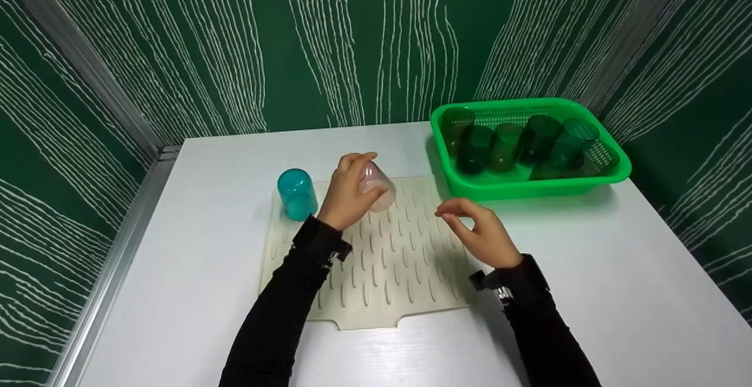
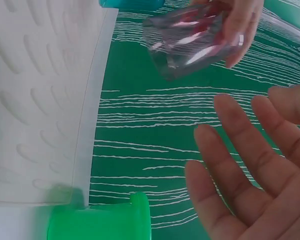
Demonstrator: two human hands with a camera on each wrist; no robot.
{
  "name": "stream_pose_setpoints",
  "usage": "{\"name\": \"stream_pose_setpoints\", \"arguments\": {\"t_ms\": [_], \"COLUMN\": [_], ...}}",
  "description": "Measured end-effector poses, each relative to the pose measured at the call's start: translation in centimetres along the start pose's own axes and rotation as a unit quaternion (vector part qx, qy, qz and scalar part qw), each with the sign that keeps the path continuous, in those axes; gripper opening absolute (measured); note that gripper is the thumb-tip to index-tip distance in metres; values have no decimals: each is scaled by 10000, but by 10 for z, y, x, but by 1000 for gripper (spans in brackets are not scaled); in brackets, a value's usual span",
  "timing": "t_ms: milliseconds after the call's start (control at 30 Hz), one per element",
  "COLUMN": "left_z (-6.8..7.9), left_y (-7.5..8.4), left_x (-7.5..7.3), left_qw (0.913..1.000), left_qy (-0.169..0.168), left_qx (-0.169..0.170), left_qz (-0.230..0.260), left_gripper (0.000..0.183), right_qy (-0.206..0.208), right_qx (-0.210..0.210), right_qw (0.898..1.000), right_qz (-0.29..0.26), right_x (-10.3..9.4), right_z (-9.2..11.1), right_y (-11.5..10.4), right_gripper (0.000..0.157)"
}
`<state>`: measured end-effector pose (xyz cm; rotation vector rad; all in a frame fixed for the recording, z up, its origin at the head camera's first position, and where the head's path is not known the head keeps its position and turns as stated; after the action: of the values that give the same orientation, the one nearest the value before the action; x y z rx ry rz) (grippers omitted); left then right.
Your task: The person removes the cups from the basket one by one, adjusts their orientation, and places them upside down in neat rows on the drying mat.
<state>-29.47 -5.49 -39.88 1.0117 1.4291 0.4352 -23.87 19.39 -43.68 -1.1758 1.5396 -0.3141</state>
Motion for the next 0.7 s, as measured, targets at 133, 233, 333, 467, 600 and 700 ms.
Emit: {"name": "stream_pose_setpoints", "arguments": {"t_ms": [133, 233, 333, 467, 600, 700], "left_z": [-7, -13, -19, -25, -30, -32], "left_y": [-13, -23, -33, -45, -51, -52], "left_x": [8, 11, 13, 15, 17, 17], "left_qw": [9985, 9971, 9957, 9940, 9930, 9919], "left_qy": [-202, -225, -212, -219, -247, -295], "left_qx": [-208, -388, -555, -741, -789, -789], "left_qz": [-459, -619, -713, -772, -843, -948], "left_gripper": [65, 67, 69, 72, 70, 70], "right_qy": [-344, -549, -777, -1093, -1181, -1113], "right_qx": [129, 164, 328, 673, 814, 790], "right_qw": [9993, 9983, 9964, 9909, 9860, 9843], "right_qz": [-63, -48, 64, 402, 852, 1118], "right_x": [2, 3, 4, 6, 7, 8], "right_z": [-1, -1, -1, 1, 1, 1], "right_y": [3, 4, 8, 15, 19, 20], "right_gripper": [18, 17, 18, 22, 26, 26]}}
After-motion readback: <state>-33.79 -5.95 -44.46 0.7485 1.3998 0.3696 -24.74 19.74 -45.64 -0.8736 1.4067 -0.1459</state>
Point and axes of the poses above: each hand's wrist, its own z-axis away from the middle knuckle, its own x-axis out of the palm, y = z × x, the point moved 5 cm from there along -z, towards the middle knuckle, and after that the axes turned 7 degrees about -y, right-handed, at the moved point
